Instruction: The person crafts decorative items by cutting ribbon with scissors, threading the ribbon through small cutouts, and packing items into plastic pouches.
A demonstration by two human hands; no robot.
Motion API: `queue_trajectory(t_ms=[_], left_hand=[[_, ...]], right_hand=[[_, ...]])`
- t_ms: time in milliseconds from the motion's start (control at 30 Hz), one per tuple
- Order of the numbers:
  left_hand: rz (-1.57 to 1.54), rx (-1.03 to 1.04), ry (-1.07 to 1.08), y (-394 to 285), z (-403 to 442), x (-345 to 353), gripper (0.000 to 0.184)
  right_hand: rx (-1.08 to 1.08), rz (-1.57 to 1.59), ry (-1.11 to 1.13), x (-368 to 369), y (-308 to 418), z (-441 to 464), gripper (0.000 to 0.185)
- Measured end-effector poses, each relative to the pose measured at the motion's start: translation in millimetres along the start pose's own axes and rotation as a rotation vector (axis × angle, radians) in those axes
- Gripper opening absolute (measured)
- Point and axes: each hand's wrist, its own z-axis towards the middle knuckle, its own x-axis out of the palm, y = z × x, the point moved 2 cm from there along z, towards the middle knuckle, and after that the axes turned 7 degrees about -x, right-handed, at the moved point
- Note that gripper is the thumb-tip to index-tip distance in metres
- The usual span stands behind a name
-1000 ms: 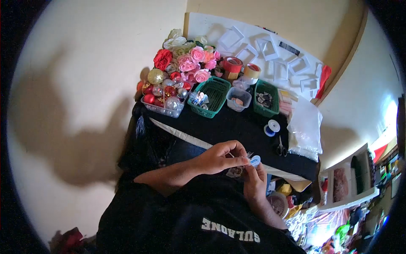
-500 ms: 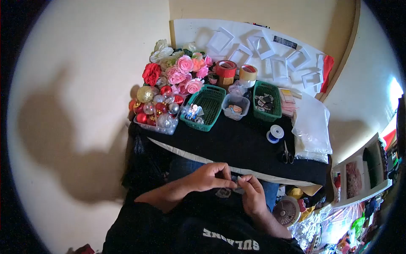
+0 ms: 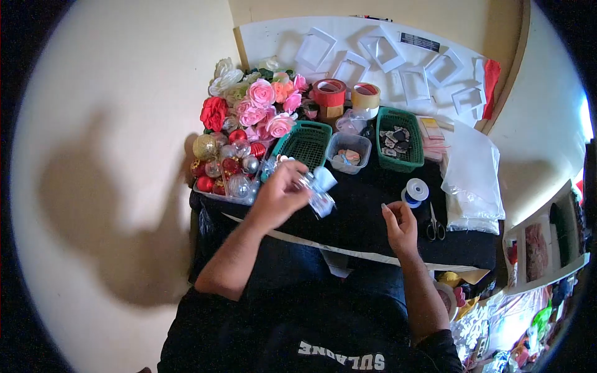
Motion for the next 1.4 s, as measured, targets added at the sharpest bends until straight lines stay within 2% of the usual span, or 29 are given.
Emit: queue_trajectory(t_ms=[67, 100, 133, 200, 267, 333, 400, 467, 600, 667, 933, 1133, 1233, 1333, 1400], left_hand=[[0.182, 0.093, -0.140, 7, 22, -25, 0.046], [0.131, 0.026, -0.168, 11, 31, -34, 0.043], [0.164, 0.050, -0.183, 16, 39, -43, 0.040], [0.198, 0.024, -0.178, 36, 57, -54, 0.038], [0.318, 0.014, -0.173, 43, 66, -53, 0.034], [0.658, 0.075, -0.287, 46, 64, -47, 0.030], [0.687, 0.076, -0.294, 51, 65, -43, 0.030], [0.933, 0.047, -0.329, 48, 60, -37, 0.030], [1.014, 0.008, -0.329, 36, 54, -28, 0.031], [1.271, 0.095, -0.426, 37, 53, -27, 0.031], [1.268, 0.104, -0.419, 41, 51, -36, 0.035], [1.292, 0.112, -0.445, 25, 56, -23, 0.030], [1.185, 0.277, -0.423, 19, 70, -12, 0.026], [1.121, 0.338, -0.388, 11, 84, 7, 0.026], [1.111, 0.327, -0.377, 5, 90, 22, 0.026]], right_hand=[[0.035, -0.063, 0.037, -2, -10, -6, 0.020], [0.068, -0.134, 0.079, -2, -14, -9, 0.022], [0.077, -0.125, 0.073, -1, -17, -11, 0.022], [-0.101, -0.223, 0.136, 1, -15, -11, 0.024], [-0.145, -0.275, 0.143, -1, -7, -9, 0.026], [-0.080, -0.258, 0.243, -2, -7, -10, 0.027], [-0.133, -0.270, 0.219, -3, -11, -11, 0.026], [-0.146, -0.243, 0.155, -3, -11, -10, 0.027], [-0.147, -0.228, 0.139, -1, -11, -10, 0.027], [-0.169, -0.241, 0.147, -1, -16, -10, 0.027], [-0.189, -0.238, 0.138, -3, -12, -10, 0.028], [-0.147, -0.237, 0.128, 0, -16, -10, 0.028], [-0.151, -0.248, 0.122, -1, -18, -10, 0.027], [-0.127, -0.266, 0.124, -1, -13, -9, 0.025], [-0.185, -0.313, 0.100, 0, -18, -10, 0.024]])
